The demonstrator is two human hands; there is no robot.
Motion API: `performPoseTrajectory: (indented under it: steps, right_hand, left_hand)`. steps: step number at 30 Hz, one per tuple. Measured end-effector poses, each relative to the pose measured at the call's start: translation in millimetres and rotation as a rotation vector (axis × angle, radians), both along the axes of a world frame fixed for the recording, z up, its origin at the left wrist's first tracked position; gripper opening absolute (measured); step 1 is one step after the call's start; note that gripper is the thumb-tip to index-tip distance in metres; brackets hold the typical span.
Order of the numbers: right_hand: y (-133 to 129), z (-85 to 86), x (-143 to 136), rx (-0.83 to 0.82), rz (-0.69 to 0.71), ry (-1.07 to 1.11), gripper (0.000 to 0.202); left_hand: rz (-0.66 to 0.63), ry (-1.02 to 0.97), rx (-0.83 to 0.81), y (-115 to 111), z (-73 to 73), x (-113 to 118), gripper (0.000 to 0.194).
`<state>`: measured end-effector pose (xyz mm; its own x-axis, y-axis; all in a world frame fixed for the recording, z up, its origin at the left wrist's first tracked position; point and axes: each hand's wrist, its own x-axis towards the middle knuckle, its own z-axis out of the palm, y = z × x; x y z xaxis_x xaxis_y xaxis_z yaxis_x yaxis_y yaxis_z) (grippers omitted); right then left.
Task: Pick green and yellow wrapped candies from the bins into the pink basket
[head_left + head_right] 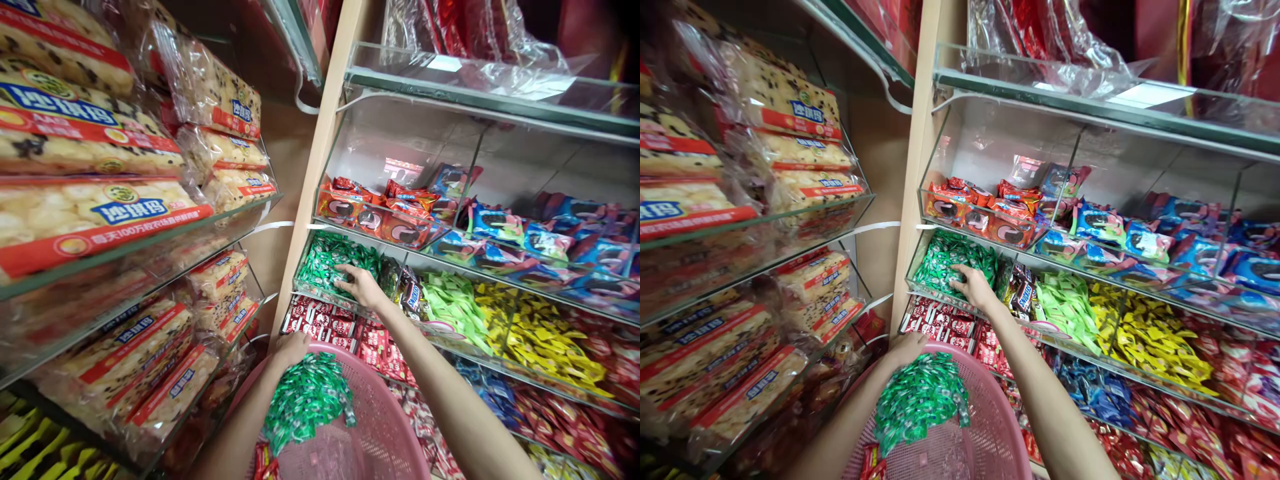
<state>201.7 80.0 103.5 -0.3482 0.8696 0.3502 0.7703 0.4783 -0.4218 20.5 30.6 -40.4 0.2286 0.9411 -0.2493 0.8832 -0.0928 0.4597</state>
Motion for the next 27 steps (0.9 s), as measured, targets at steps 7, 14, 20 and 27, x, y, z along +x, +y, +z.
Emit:
performPoseTrajectory:
  steps: [7, 14, 20, 27]
  right_hand:
    - [-2.8, 1.8, -0.4, -0.058, -0.013, -0.002, 0.041]
    - [-0.7, -1.9, -0.2, -0.096, 0.013, 0.040, 0.041]
    - [-3.6, 4.3, -0.9, 0.067, 0.010, 0.042, 0.035]
    - [-63.8, 11.1, -22.1, 0.347, 0.079, 0.198, 0.032]
  left_hand:
    - [-0.032, -0.008, 0.049, 0.5, -3.5, -0.7, 0.053]
    - [-0.016, -0.008, 0.035, 2.6, -5.2, -0.1, 0.054]
    - [-0.021, 0.009, 0.032, 4.3, -4.9, 0.1, 0.052]
    - [-0.024, -0.004, 0.023, 5.5, -4.5, 0.8, 0.053]
